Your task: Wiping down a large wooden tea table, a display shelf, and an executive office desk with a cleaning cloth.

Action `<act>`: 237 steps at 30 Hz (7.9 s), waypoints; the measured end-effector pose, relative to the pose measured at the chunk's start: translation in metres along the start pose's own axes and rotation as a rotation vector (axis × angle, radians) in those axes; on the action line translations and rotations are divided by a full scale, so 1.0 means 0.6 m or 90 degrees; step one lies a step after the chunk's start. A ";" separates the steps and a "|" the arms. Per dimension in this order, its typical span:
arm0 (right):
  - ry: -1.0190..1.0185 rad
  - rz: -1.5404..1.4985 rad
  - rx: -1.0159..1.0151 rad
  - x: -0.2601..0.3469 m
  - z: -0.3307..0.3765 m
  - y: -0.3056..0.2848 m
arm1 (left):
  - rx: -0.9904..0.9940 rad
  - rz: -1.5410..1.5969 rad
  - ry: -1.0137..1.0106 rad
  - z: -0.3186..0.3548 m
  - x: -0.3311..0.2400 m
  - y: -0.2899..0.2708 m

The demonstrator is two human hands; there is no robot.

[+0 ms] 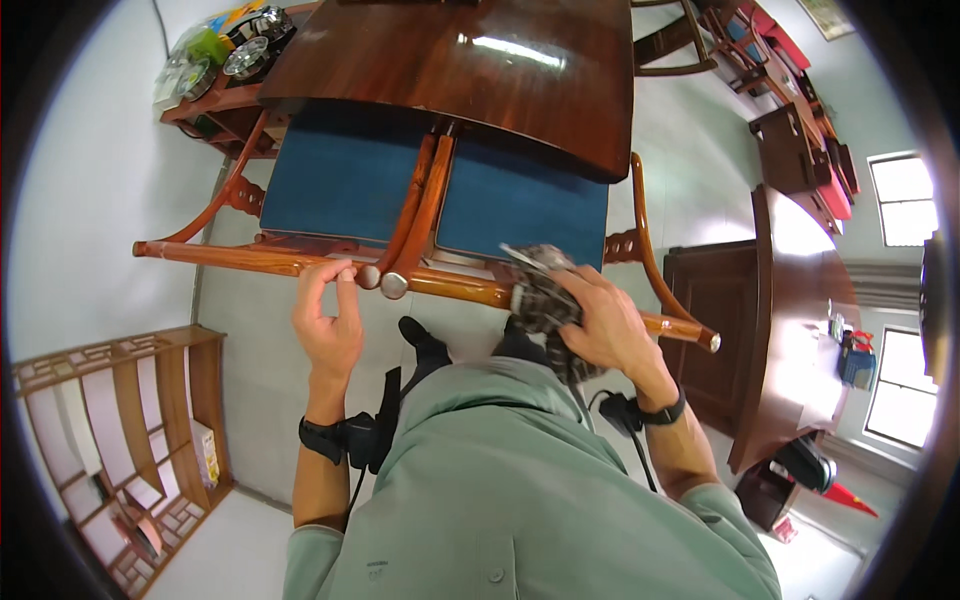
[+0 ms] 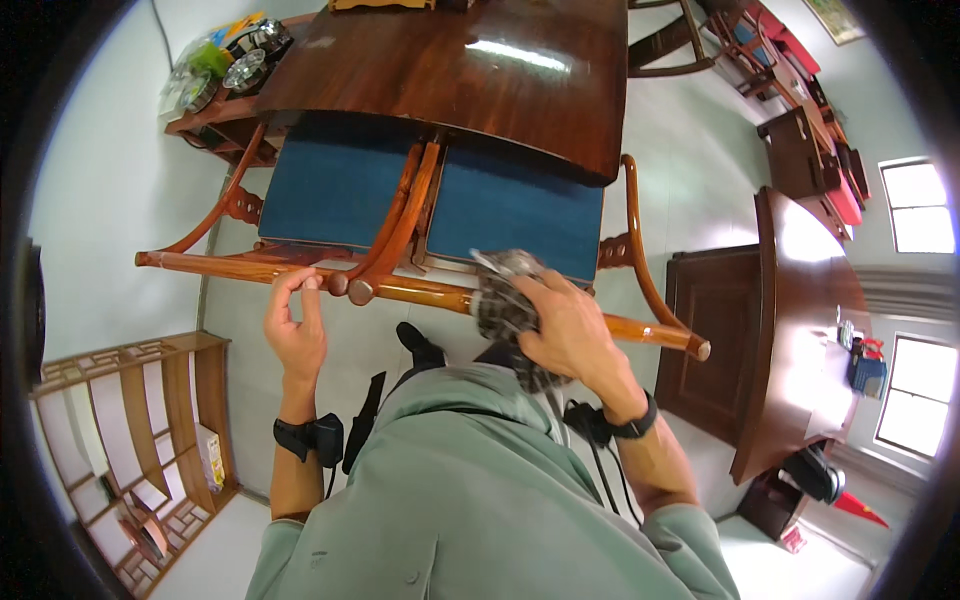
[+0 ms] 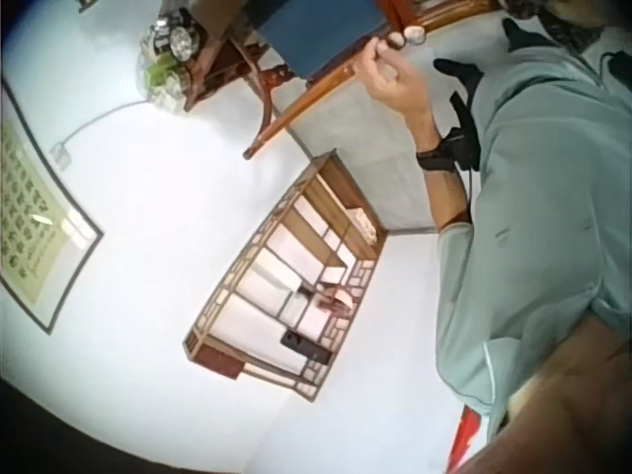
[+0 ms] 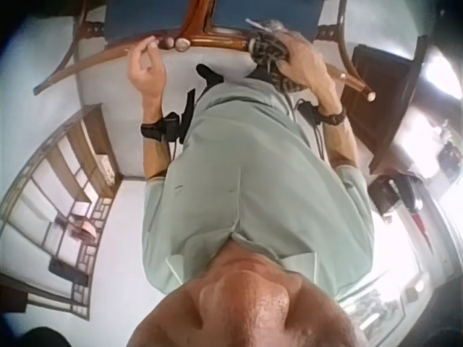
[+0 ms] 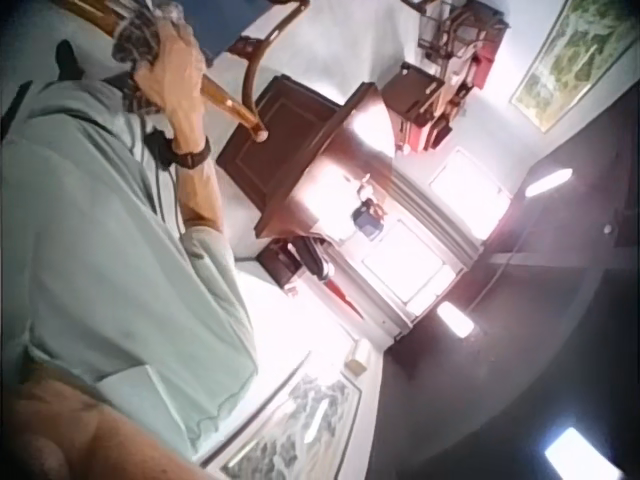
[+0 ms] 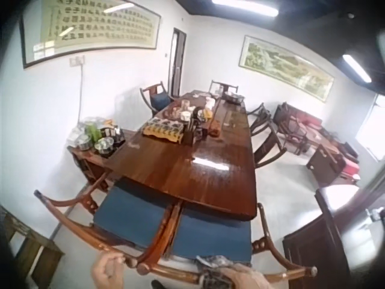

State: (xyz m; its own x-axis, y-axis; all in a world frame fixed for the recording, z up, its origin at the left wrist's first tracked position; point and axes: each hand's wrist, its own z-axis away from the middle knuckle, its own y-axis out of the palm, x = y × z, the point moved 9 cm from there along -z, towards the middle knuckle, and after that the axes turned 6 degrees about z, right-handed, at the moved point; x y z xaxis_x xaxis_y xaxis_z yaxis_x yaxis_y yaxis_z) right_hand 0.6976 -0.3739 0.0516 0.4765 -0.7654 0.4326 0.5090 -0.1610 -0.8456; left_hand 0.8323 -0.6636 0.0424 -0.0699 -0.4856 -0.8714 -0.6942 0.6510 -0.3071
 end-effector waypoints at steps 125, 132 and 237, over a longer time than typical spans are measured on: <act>-0.226 0.070 0.546 -0.234 -0.152 0.263 | 0.235 -0.070 0.085 -0.037 0.049 0.097; -0.076 0.069 0.581 -0.401 -0.212 0.378 | 0.247 -0.074 0.093 -0.039 0.046 0.101; -0.546 -0.117 0.402 0.224 -0.296 0.156 | -0.007 -0.440 0.051 -0.045 0.120 -0.036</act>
State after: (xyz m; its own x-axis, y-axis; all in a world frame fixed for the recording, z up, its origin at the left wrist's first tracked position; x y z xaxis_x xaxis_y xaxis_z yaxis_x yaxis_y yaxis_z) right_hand 0.6819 -0.6026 -0.0253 0.5734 -0.0319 0.8187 0.7845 0.3097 -0.5373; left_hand 0.8229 -0.7287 -0.0034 0.3380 -0.8283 -0.4469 -0.6058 0.1720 -0.7768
